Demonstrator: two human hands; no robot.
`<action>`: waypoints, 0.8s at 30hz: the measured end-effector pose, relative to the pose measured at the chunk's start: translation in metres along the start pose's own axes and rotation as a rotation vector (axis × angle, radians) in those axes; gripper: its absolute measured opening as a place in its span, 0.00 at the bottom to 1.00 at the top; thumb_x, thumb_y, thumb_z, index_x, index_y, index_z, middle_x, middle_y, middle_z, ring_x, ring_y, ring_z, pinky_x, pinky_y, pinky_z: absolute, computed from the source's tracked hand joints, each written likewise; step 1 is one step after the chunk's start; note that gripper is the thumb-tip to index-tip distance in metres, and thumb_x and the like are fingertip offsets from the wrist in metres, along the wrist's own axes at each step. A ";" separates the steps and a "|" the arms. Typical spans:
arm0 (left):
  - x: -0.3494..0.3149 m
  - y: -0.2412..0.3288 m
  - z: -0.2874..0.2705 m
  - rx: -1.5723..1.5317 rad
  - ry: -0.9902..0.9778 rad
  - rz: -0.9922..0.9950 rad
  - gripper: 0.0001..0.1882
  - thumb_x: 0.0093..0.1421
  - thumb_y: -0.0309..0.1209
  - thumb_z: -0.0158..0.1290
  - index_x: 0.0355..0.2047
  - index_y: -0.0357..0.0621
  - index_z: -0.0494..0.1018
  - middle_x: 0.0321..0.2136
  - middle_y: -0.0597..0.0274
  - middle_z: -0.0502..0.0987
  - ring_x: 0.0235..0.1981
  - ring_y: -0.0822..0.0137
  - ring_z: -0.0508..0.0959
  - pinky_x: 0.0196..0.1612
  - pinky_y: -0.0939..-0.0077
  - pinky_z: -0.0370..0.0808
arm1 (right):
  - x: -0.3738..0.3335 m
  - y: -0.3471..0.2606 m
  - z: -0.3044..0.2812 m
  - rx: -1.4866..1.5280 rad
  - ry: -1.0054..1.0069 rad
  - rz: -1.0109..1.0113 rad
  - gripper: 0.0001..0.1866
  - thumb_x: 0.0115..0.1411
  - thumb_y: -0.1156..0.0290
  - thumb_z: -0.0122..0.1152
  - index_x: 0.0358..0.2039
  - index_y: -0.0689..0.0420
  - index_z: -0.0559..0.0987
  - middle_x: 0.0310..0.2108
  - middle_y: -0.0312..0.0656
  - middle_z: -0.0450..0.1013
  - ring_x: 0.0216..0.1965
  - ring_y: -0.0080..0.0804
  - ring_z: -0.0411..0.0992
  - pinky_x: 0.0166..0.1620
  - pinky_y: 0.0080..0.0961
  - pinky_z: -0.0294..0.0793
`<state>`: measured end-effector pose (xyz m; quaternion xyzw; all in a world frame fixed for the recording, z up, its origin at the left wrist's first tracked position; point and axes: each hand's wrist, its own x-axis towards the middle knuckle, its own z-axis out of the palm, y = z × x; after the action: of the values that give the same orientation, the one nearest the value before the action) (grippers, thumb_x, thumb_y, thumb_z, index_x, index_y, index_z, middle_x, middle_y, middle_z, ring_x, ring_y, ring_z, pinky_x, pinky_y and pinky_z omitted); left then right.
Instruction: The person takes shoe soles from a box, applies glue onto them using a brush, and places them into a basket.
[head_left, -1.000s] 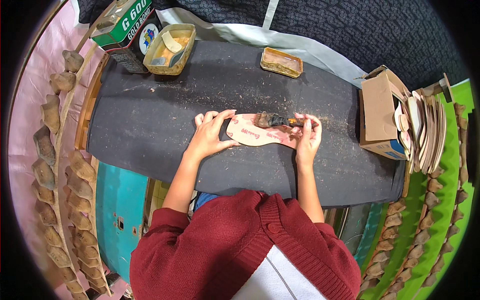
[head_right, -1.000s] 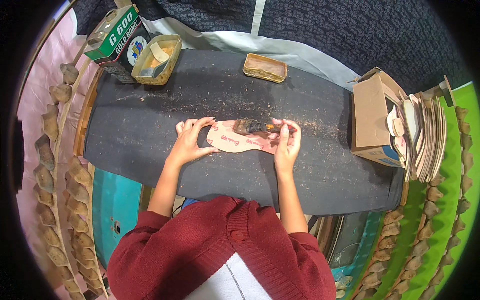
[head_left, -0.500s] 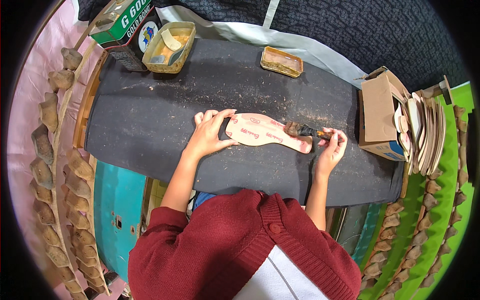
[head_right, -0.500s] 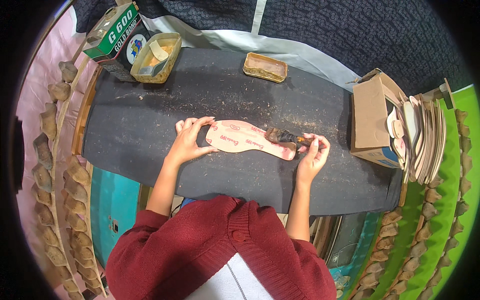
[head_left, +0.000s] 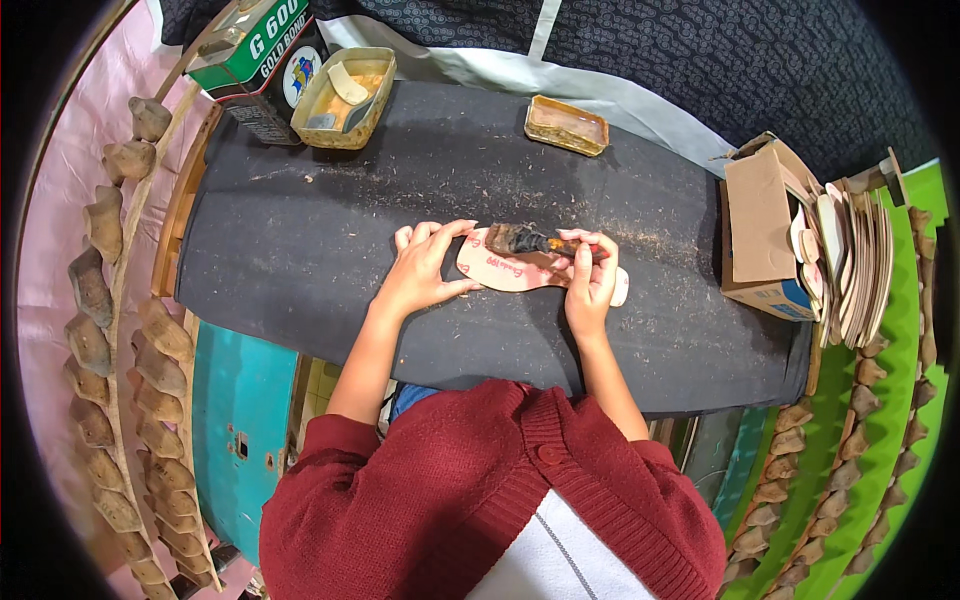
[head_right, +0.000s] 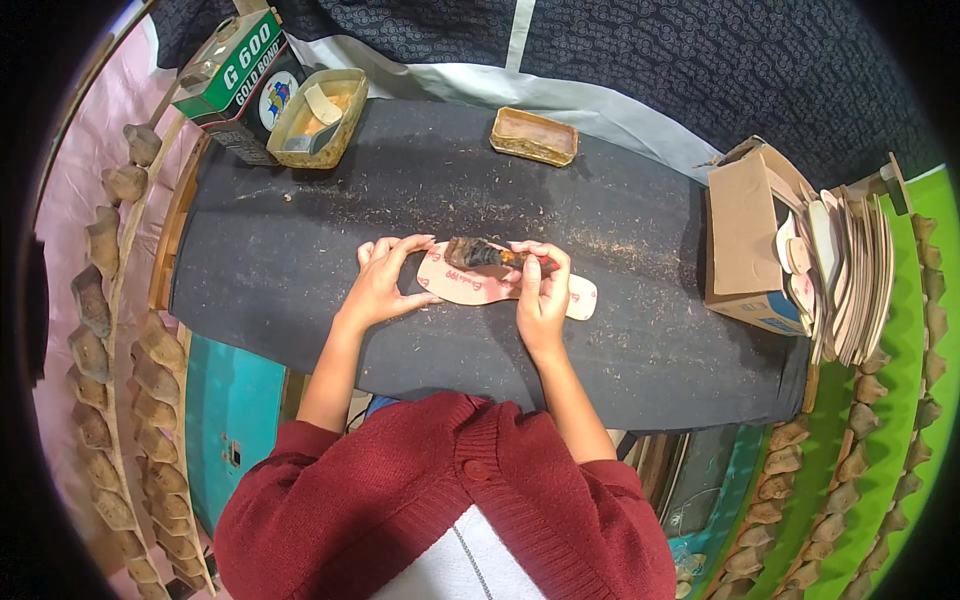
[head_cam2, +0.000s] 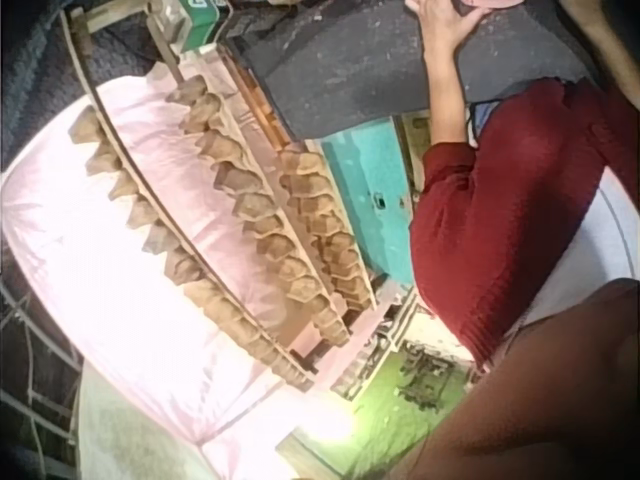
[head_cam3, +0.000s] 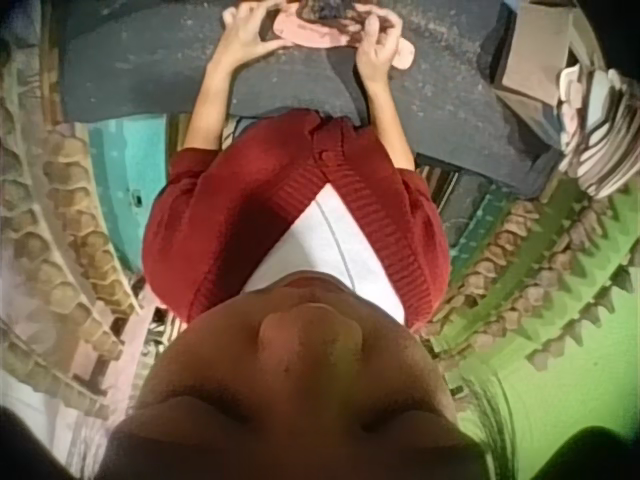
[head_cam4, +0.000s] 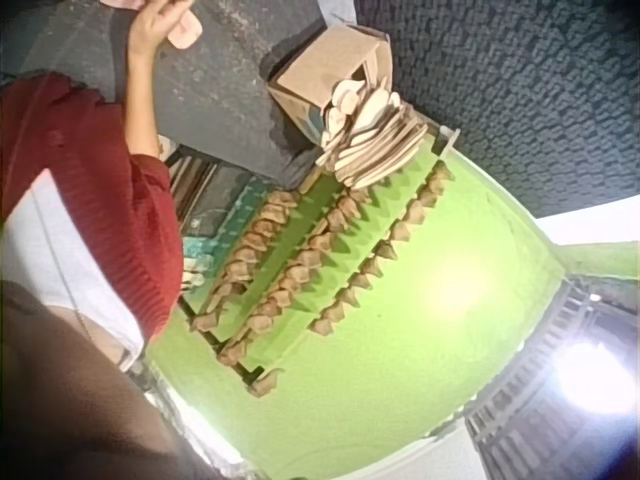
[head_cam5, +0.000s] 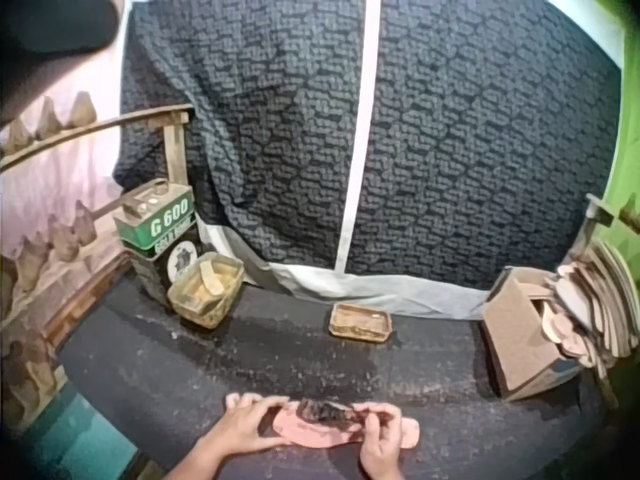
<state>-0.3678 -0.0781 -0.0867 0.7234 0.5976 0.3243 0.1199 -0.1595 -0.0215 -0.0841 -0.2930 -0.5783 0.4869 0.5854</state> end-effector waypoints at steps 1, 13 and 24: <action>-0.001 0.000 0.000 -0.003 -0.002 0.000 0.41 0.31 0.43 0.62 0.48 0.50 0.59 0.41 0.70 0.70 0.41 0.66 0.64 0.45 0.69 0.51 | -0.001 0.001 -0.002 -0.031 -0.005 -0.034 0.07 0.58 0.76 0.40 0.38 0.58 0.60 0.37 0.43 0.65 0.31 0.20 0.64 0.30 0.13 0.69; -0.001 -0.002 0.000 0.012 0.012 0.003 0.39 0.31 0.43 0.62 0.46 0.50 0.61 0.40 0.69 0.70 0.40 0.66 0.65 0.45 0.70 0.51 | 0.007 -0.027 -0.083 -0.259 0.253 -0.102 0.06 0.59 0.69 0.42 0.31 0.57 0.63 0.28 0.43 0.69 0.19 0.17 0.61 0.21 0.10 0.61; -0.001 0.000 -0.001 0.010 0.003 -0.001 0.39 0.31 0.43 0.62 0.46 0.50 0.61 0.40 0.69 0.70 0.40 0.66 0.65 0.45 0.69 0.52 | 0.008 -0.033 -0.019 -0.046 0.135 -0.023 0.06 0.58 0.71 0.42 0.33 0.61 0.63 0.31 0.46 0.67 0.35 0.29 0.68 0.42 0.26 0.66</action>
<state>-0.3686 -0.0795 -0.0860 0.7231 0.5998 0.3224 0.1157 -0.1348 -0.0219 -0.0537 -0.3316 -0.5518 0.4460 0.6217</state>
